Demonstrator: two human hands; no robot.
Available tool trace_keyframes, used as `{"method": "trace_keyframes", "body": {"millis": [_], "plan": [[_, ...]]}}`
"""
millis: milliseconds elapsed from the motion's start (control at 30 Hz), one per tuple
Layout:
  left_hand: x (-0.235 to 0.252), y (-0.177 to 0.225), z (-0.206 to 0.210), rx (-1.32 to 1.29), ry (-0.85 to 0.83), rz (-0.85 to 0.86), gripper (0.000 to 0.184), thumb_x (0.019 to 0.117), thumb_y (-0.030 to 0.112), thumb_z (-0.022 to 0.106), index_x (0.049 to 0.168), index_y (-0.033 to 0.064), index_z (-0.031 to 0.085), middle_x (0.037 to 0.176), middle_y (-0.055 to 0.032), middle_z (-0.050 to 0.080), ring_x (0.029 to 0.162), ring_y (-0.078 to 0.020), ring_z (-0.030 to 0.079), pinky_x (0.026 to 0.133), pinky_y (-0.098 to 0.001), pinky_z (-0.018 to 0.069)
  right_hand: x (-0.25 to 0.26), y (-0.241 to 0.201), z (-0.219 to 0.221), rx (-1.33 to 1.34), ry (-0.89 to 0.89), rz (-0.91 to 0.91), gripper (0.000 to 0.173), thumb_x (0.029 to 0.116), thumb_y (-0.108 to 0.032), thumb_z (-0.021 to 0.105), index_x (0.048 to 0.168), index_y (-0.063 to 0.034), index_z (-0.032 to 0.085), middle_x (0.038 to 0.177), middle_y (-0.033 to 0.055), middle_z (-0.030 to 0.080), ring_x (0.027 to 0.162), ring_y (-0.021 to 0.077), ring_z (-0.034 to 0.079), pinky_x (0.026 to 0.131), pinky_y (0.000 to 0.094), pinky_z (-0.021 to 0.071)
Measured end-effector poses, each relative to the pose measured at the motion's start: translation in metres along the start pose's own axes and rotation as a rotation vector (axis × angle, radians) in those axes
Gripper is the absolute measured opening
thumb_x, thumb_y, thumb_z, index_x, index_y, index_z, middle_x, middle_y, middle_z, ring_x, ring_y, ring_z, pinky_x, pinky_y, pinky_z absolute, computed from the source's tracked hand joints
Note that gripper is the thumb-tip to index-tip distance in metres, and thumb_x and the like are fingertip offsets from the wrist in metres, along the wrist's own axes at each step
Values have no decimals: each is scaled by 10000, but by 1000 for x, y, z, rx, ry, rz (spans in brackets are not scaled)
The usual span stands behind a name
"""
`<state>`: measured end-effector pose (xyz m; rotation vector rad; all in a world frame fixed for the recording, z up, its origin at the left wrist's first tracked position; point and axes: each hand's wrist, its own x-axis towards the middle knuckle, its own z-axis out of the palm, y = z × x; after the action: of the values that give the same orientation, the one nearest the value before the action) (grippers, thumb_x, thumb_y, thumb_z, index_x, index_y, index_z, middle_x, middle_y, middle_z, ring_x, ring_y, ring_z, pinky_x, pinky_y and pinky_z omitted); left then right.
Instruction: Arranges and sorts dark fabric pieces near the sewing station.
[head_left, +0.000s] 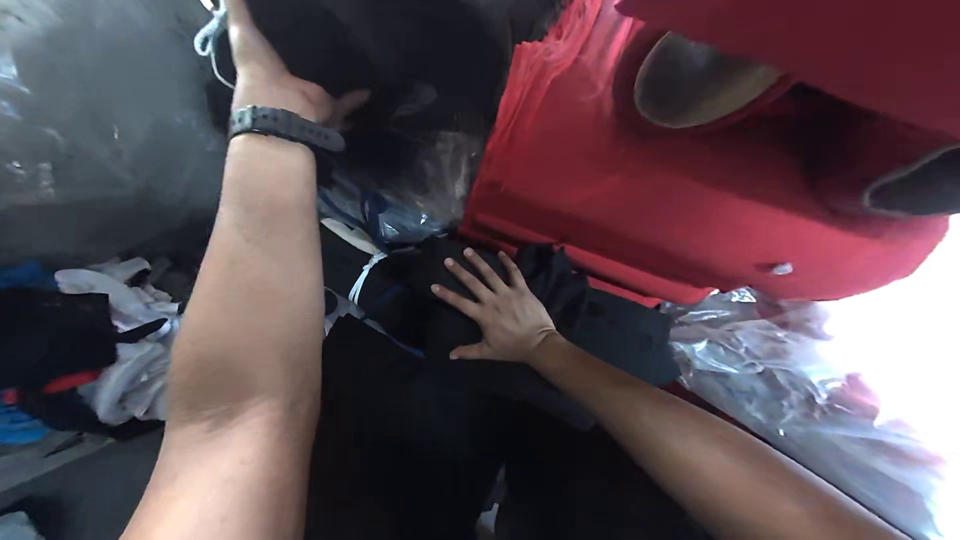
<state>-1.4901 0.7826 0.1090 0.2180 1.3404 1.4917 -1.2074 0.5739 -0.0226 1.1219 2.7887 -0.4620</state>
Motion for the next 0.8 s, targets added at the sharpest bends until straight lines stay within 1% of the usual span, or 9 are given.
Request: {"method": "trace_keyframes", "body": {"millis": [100,167,233,333,400,500,567,667,800], "plan": [[17,10,-12,52,10,30,814,988,759,247,1582,205,299,1464,-144,539,1273,-314,598,967,-570,560,1,1,-3,-9,-20,6,970,796,-895,485,1618,-437,252,1735,-7,127,1597,313,42,1204,716,92],[17,13,-17,49,17,86,756,1012,720,260,1575,217,310,1469,-141,530,1284,-318,587,960,-591,557,1,1,-4,12,-18,6,980,793,-881,516,1621,-429,250,1732,-1,143,1595,324,55,1198,723,105],[19,17,-24,-43,-19,81,753,984,766,229,1548,287,370,1488,-93,533,1350,-316,539,1023,-647,498,1,3,-8,54,-36,10,997,793,-857,556,1629,-421,230,1732,5,142,1594,330,52,1192,733,99],[8,11,-41,-70,-41,61,816,928,845,162,1523,338,393,1491,-77,535,1368,-336,519,1032,-684,467,1,6,-11,108,-44,12,994,798,-827,593,1628,-409,241,1727,11,166,1592,331,82,1187,739,106],[3,7,-59,-60,-18,47,817,933,836,136,1519,326,388,1489,-91,532,1355,-352,525,1018,-679,472,0,6,-12,113,-33,4,994,794,-825,601,1625,-405,251,1723,17,185,1588,338,108,1184,739,128],[3,2,-80,-53,21,27,805,940,820,165,1483,290,431,1441,-112,563,1296,-356,566,980,-655,497,-3,6,-12,100,18,-6,981,786,-822,611,1613,-397,296,1712,23,224,1578,355,158,1175,743,160],[3,0,-90,-57,7,31,807,935,823,155,1461,287,450,1407,-109,585,1264,-349,583,959,-652,502,-2,7,-14,90,6,-5,986,788,-829,601,1617,-403,279,1717,20,207,1578,361,149,1174,746,150],[0,-4,-92,-92,5,38,804,936,823,147,1440,288,474,1399,-87,594,1284,-332,571,977,-665,487,-3,7,-15,79,0,-6,993,786,-835,595,1619,-401,271,1718,24,203,1578,361,149,1177,740,151],[1,-5,-91,-108,15,20,831,922,836,144,1445,277,467,1397,-101,595,1252,-339,595,953,-648,509,-4,8,-14,72,26,-15,994,781,-841,593,1615,-399,283,1714,27,217,1574,361,170,1175,737,167]]}}
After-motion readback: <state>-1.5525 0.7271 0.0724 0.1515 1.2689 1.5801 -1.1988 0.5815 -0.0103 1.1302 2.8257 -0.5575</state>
